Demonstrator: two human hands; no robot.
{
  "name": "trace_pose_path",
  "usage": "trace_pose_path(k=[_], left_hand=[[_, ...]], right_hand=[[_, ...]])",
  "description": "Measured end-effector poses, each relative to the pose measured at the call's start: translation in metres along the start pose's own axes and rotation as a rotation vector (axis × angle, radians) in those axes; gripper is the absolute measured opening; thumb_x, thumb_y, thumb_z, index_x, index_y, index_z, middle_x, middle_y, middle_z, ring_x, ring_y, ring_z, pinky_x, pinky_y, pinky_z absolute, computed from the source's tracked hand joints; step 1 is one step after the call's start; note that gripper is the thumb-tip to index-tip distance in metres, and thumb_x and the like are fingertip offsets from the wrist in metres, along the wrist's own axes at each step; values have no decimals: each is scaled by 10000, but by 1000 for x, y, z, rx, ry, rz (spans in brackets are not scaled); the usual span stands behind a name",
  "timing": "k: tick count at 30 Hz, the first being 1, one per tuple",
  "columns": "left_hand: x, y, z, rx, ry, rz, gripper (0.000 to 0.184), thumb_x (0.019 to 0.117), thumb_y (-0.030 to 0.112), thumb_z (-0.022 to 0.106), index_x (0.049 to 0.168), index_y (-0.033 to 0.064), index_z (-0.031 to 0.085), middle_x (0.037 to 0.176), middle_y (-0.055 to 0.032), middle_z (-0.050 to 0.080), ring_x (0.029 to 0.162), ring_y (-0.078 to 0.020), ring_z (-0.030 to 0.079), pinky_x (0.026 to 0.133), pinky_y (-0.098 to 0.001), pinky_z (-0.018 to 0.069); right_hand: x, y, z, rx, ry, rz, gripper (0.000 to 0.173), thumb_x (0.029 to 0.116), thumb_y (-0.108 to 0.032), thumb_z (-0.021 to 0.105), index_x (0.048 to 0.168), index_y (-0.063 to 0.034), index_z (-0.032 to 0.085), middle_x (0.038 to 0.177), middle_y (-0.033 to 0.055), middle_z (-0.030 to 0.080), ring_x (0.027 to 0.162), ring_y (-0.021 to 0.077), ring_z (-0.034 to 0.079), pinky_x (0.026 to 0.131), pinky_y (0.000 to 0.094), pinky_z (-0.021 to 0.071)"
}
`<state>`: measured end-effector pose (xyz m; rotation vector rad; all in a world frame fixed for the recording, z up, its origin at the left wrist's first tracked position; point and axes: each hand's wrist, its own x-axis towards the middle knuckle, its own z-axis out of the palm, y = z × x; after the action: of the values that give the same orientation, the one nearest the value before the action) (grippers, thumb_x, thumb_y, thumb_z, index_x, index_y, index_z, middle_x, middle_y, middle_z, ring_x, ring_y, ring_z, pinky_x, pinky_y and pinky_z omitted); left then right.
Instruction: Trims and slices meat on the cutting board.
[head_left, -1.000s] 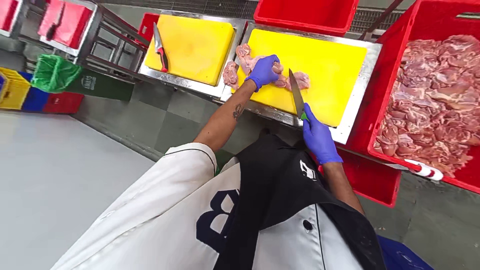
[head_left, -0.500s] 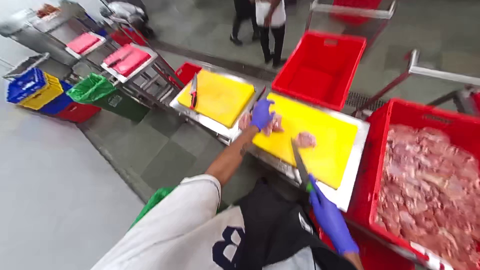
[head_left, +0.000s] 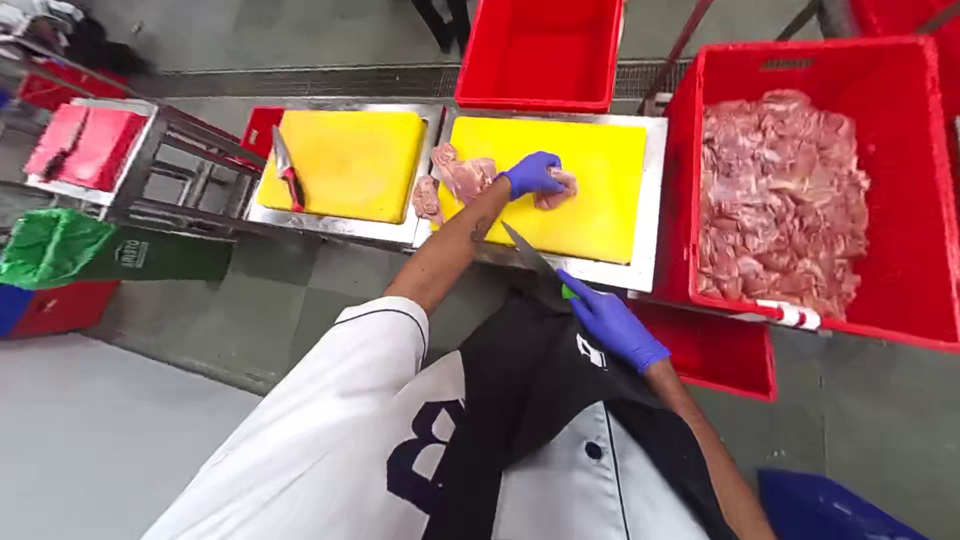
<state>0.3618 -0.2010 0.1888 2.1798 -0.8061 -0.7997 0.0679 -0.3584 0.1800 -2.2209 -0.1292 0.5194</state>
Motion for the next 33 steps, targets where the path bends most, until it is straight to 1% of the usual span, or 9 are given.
trace_pose_path(k=[5,8,10,13,15,17,20,24,33], left_hand=[[-13,18,-6,-795,-100,119,338,989,263,664,1166,-15,590,1069,-159,706,945,-240,718,850,-436,620],[-29,33,-11,-941,-190,217,428,976,444,662,1116,39,637,1078,-133,712,976,-233,712,857,-428,616],[-37,35,-12,-952,-181,177,277,991,315,642,1056,46,627,1019,-118,715,924,-213,719,829,-404,622],[-28,15,-6,-618,23,15,162,997,121,657,1057,-29,641,932,-129,727,817,-190,729,761,-378,635],[-6,-15,6,-70,192,-86,271,933,235,747,1053,-7,715,955,-136,732,877,-218,710,846,-426,592],[7,-36,11,181,285,-109,332,915,344,750,1007,26,723,971,-153,723,932,-283,698,901,-505,559],[19,-36,12,279,360,-98,276,938,304,716,1020,41,710,1063,-139,697,983,-272,683,925,-472,561],[11,-27,29,420,532,111,213,960,211,657,1121,85,717,1240,-118,680,1170,-260,649,1031,-409,533],[-11,-36,76,465,541,355,188,967,176,630,1024,71,775,1086,-127,746,1124,-302,674,998,-424,539]], right_hand=[[3,6,-4,113,-13,9,499,1087,-342,376,1586,-360,390,1038,87,733,895,234,701,845,522,559],[4,15,-17,142,-22,35,493,1090,-341,380,1582,-353,402,985,70,720,840,213,681,805,500,561],[2,28,-32,167,22,135,486,1099,-353,374,1585,-368,389,949,65,705,738,196,651,703,461,558],[4,49,-55,252,162,288,495,1099,-343,378,1594,-349,376,921,55,681,597,167,578,534,394,508],[7,51,-64,255,252,326,504,1095,-345,381,1599,-357,365,898,45,665,579,158,566,520,380,505],[9,39,-62,218,328,325,511,1094,-344,381,1604,-360,351,887,63,667,615,176,607,574,415,541],[16,19,-47,86,364,290,536,1084,-285,389,1614,-330,331,873,92,707,674,205,697,643,455,611],[32,7,-35,-140,320,282,613,1052,-205,401,1643,-266,251,955,198,704,861,396,693,767,614,533],[24,-26,-22,-314,207,341,594,1060,-208,341,1640,-290,247,1006,226,668,753,421,684,604,583,532]])
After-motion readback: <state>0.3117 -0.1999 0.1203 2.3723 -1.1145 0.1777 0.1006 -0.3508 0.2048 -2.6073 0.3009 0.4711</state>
